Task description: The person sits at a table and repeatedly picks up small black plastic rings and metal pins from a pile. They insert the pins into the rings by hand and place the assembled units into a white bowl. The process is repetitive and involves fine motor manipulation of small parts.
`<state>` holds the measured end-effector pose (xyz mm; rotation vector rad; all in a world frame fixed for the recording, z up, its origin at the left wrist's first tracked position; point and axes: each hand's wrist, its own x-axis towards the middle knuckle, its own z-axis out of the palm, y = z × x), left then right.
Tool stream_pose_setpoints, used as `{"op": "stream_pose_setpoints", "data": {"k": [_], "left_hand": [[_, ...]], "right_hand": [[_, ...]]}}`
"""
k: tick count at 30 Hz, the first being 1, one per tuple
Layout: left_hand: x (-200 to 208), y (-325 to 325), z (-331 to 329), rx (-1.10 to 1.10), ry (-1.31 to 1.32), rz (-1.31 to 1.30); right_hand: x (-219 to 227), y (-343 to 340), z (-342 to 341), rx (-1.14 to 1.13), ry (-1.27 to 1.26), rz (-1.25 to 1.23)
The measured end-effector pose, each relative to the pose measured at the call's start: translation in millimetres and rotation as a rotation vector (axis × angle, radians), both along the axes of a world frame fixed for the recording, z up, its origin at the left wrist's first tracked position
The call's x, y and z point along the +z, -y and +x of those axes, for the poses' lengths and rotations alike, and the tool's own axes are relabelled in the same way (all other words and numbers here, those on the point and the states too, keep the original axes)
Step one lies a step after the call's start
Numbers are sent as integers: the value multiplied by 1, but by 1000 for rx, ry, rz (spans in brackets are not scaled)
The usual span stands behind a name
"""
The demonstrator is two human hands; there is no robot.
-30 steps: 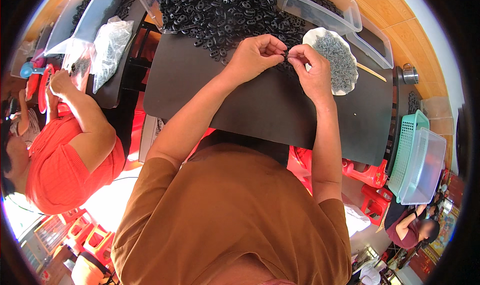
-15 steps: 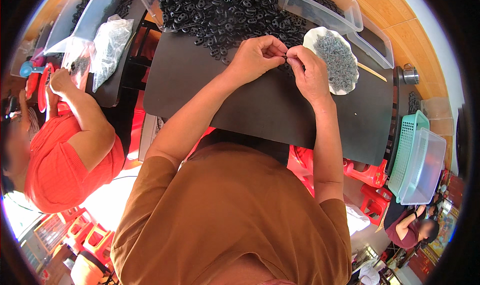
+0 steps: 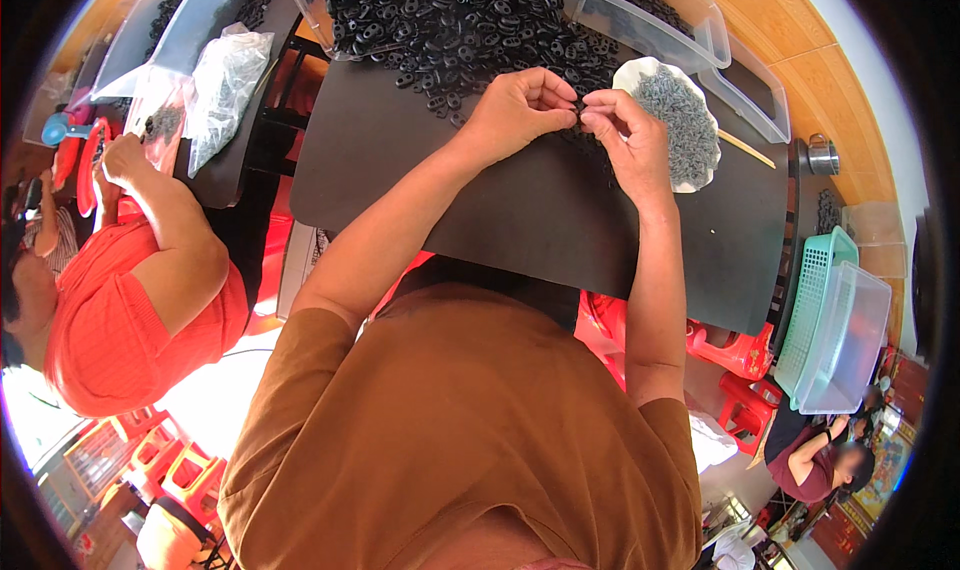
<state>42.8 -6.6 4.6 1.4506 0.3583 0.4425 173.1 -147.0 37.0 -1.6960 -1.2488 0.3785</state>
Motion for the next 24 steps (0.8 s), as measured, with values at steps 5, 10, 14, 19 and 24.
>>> {"op": "stream_pose_setpoints", "data": {"k": [5,10,14,19,24], "left_hand": [[2,-2,0,23,-21,-17],[-2,-3,0,27,-5,-2],[0,-1,0,23,-5,13],[-2,0,0,41,-23,75],[0,2,-1,49,-34,137]], "right_hand": [[1,3,5,1,-26,3],[2,0,0,8,63,-45],[0,-4,-3,4,159,-48],[-4,-5,-7,-23,179,-70],[-8,-5,-6,-46,192,-116]]}}
